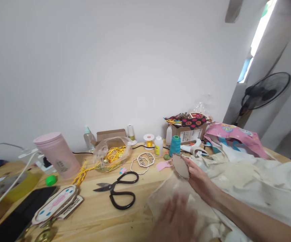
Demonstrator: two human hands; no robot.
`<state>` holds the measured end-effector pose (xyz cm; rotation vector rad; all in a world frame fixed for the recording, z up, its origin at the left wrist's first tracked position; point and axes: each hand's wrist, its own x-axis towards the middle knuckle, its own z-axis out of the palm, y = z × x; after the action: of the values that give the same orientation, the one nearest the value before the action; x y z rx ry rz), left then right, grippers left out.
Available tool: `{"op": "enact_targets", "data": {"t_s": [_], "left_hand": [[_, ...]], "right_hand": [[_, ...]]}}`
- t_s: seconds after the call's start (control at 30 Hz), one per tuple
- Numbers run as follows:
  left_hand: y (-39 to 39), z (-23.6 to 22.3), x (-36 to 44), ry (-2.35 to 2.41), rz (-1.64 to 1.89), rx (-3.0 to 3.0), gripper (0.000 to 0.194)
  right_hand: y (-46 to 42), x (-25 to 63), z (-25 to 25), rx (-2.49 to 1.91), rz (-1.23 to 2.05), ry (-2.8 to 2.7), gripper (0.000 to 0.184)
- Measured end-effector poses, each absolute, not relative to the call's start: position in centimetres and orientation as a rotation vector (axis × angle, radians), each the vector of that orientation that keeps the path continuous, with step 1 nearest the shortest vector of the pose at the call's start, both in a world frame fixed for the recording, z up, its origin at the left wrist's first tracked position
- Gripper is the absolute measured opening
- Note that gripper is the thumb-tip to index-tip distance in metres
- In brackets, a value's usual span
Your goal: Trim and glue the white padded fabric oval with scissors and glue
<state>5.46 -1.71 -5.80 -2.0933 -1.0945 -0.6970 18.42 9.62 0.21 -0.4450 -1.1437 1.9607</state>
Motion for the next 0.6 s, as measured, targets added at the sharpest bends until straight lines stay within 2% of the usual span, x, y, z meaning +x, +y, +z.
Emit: {"op": "enact_targets", "data": {"t_s": [0.03,0.07,0.23,0.3,0.37,0.47,0.53,0.6], "left_hand": [[-1.7,-6.0,6.0,-1.015,-0.8,-2.062,0.029],[-1.8,-6.1,6.4,-0.982,-0.823,-2.085,0.023],[-2.9,-5.2,4.5,-1.252,-0.457,-2.854,0.03],[-3.0,-3.5,2.3,-1.385,-0.423,-3.171,0.035],[-3.0,-1.4,0.4,-1.442,-0.459,-3.361,0.032],[-2.9,1.5,-0.2,-1.704,-0.679,-3.268,0.019],[-2.6,2.8,1.2,-1.925,-0.849,-3.056,0.027],[-1.9,3.1,3.4,-2.248,-1.104,-2.583,0.028]], "right_hand": [[10.0,18.3,0.2,-0.449,1.961,-1.164,0.043],[10.3,18.2,0.2,-0.456,1.956,-1.18,0.042],[10.8,17.9,0.0,-0.49,1.958,-1.206,0.038],[10.8,17.9,-0.1,-0.497,1.972,-1.214,0.04],[10.8,18.0,-0.2,-0.489,1.962,-1.224,0.042],[10.4,18.1,-0.4,-0.47,1.915,-1.177,0.045],[10.1,18.0,-0.4,-0.463,1.87,-1.125,0.046],[9.8,17.8,-0.4,-0.469,1.824,-1.084,0.046]]}}
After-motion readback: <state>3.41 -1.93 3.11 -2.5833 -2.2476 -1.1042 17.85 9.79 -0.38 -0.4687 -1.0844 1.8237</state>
